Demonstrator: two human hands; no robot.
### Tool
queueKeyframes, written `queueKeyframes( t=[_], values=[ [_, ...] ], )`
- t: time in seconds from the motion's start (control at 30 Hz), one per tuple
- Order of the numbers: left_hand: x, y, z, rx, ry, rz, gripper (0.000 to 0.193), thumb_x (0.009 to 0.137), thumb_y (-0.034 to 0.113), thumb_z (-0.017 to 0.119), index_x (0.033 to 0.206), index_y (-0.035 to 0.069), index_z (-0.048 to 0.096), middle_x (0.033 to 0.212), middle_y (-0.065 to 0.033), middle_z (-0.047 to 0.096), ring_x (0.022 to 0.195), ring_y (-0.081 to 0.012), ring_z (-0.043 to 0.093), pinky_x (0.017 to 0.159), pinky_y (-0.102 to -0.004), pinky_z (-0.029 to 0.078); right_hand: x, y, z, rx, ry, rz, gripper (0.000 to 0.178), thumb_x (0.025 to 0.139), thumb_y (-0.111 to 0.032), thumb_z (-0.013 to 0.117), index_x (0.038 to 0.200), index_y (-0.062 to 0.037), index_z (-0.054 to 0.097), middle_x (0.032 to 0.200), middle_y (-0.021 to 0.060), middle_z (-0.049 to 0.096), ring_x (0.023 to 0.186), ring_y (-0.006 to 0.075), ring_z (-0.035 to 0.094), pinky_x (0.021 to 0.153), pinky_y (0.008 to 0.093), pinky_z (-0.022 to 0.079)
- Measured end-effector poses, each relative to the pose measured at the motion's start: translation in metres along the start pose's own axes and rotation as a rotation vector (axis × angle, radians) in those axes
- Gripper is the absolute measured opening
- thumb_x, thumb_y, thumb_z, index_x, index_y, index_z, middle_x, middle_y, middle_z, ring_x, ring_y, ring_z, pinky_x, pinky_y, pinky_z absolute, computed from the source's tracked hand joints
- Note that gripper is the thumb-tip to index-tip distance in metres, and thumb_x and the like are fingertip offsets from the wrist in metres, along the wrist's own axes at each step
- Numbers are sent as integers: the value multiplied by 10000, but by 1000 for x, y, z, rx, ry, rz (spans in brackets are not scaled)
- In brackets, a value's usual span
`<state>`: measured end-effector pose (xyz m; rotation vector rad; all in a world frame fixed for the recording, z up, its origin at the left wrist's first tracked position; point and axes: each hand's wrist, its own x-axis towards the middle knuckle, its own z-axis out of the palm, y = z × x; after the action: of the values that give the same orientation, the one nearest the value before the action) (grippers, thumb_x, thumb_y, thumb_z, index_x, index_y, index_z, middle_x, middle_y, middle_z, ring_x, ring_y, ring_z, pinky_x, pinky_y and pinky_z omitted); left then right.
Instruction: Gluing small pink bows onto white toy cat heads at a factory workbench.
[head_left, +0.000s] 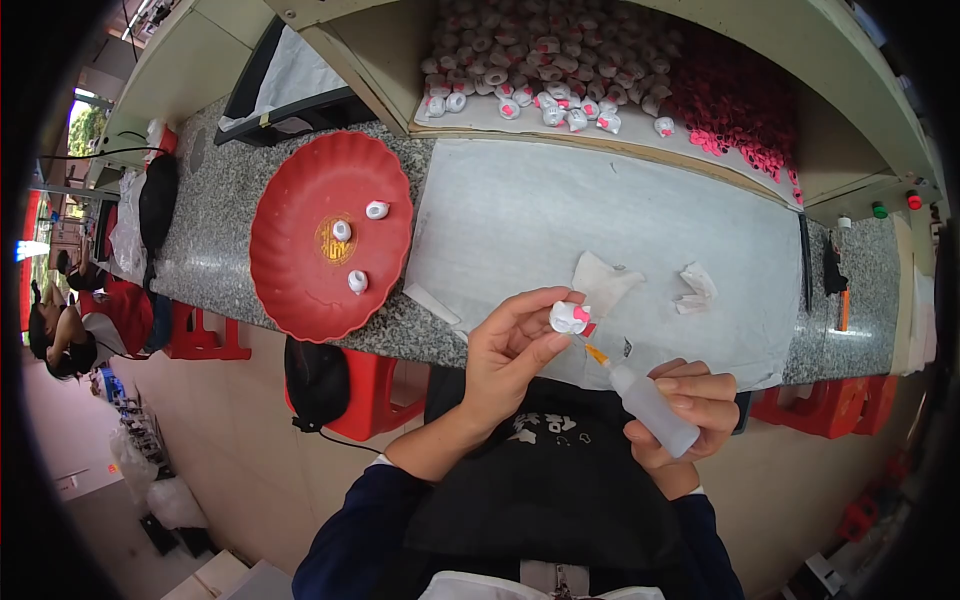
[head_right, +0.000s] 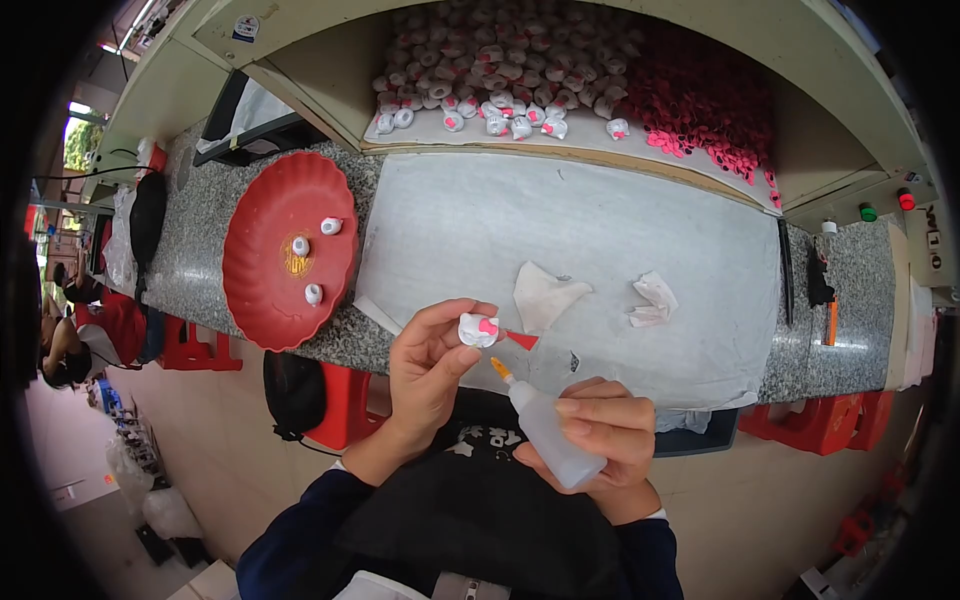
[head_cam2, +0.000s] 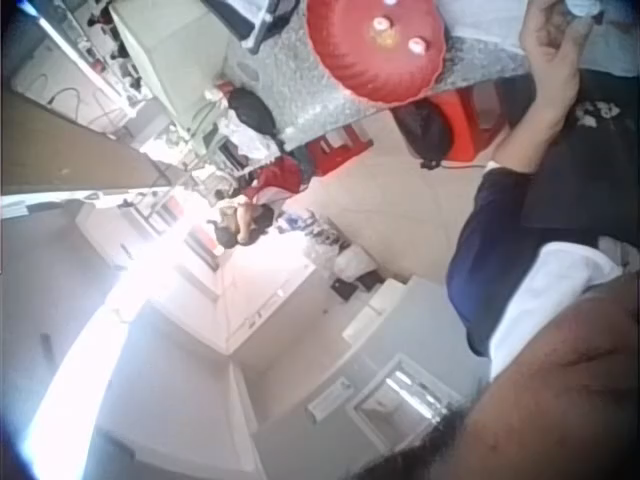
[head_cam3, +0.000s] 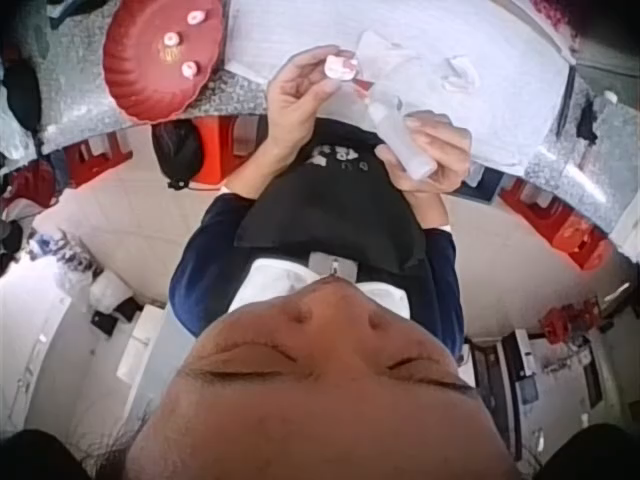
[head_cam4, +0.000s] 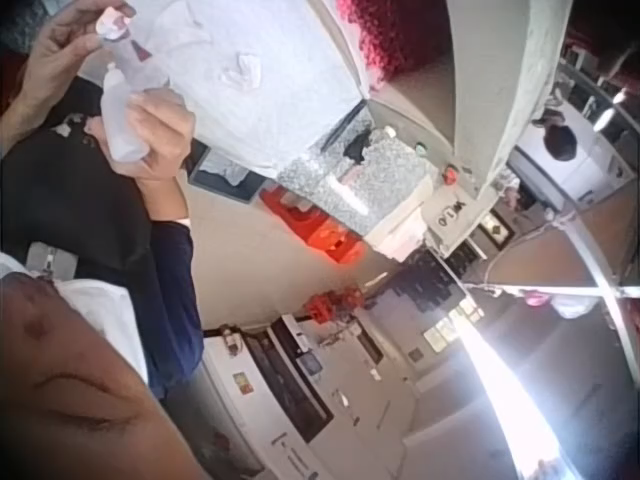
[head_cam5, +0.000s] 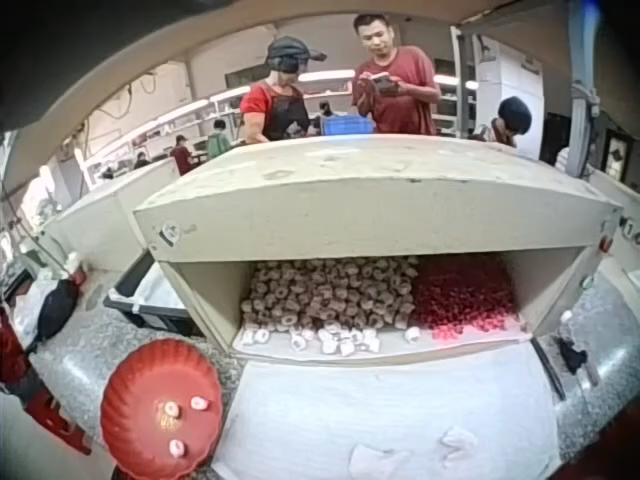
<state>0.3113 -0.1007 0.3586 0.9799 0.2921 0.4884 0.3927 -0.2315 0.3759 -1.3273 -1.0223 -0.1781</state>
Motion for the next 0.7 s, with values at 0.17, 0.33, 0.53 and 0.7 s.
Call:
queueKeyframes(
  t=[0.17, 0.33, 0.53, 0.7],
  values=[
    [0, 0, 0, -3, -2, -6, 359, 745, 4, 536, 1080, -22, 412, 1054, -164, 493, 907, -167, 526, 797, -263, 398, 2, 2, 0, -34, 45, -31, 369, 672, -231, 671, 861, -73, 396, 800, 69, 436, 548, 134, 452, 466, 238, 432],
    [0, -1, 0, -10, -8, -16, 364, 744, 1, 534, 1086, -25, 410, 1049, -163, 497, 912, -166, 523, 801, -265, 397, 0, 3, 2, -14, 55, -47, 377, 669, -227, 673, 868, -73, 393, 807, 69, 434, 551, 137, 453, 469, 240, 437],
    [0, -3, -2, -2, -31, -21, 360, 745, -24, 516, 1088, -27, 408, 1045, -160, 499, 921, -171, 518, 812, -274, 394, -1, 3, 2, 1, 38, -44, 380, 668, -231, 674, 870, -73, 395, 808, 70, 436, 550, 135, 453, 468, 240, 441],
    [1, -6, -4, 71, -56, 57, 354, 735, -50, 514, 1077, -22, 425, 1034, -140, 494, 936, -169, 505, 815, -274, 391, -1, 4, 3, -4, 53, -48, 384, 663, -233, 679, 866, -71, 396, 806, 71, 439, 548, 134, 453, 464, 237, 438]
  ],
)
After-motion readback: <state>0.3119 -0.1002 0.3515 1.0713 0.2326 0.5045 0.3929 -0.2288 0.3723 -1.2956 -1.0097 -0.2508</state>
